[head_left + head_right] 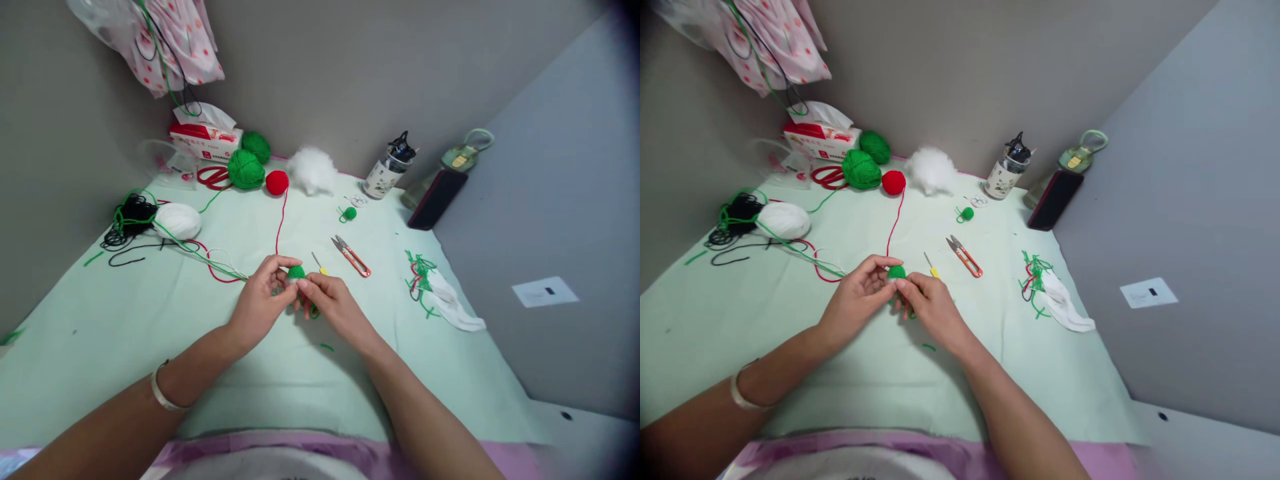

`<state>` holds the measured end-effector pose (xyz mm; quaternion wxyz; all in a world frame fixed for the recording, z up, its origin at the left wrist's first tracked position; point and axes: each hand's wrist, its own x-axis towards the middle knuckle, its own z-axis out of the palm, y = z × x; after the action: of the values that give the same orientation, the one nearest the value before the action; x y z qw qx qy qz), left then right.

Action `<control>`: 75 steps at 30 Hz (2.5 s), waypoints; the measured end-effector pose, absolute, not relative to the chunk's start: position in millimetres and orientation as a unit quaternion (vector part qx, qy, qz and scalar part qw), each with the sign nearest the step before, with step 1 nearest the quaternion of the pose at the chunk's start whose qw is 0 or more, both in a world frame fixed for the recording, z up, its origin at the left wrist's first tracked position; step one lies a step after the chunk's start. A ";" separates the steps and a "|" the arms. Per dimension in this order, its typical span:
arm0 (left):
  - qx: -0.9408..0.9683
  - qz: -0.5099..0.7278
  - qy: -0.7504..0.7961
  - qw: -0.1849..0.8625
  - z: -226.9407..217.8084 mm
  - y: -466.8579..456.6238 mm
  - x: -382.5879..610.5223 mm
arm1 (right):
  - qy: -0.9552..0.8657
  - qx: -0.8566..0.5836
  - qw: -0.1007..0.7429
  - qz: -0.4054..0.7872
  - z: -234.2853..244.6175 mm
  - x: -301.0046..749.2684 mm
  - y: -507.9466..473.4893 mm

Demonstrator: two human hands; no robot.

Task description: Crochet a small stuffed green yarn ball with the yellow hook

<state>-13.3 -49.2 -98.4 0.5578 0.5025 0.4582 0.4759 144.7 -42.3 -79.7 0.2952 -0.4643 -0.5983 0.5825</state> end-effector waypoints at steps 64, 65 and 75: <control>0.465 0.474 0.428 0.614 -99.2 -38.8 -29.1 | -0.757 -0.586 0.228 0.178 -87.4 160.1 -39.9; 0.457 0.473 0.424 0.623 -99.5 -39.2 -28.6 | -0.753 -0.611 0.203 0.138 -88.7 164.6 -37.7; 0.445 0.482 0.420 0.627 -99.4 -42.7 -25.2 | -0.746 -0.621 0.145 0.190 -89.5 171.3 -32.4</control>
<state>-25.2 -42.7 -99.4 0.6273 0.4451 0.4199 0.4818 171.3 -32.4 -89.5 0.1451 -0.6210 -0.7464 0.1902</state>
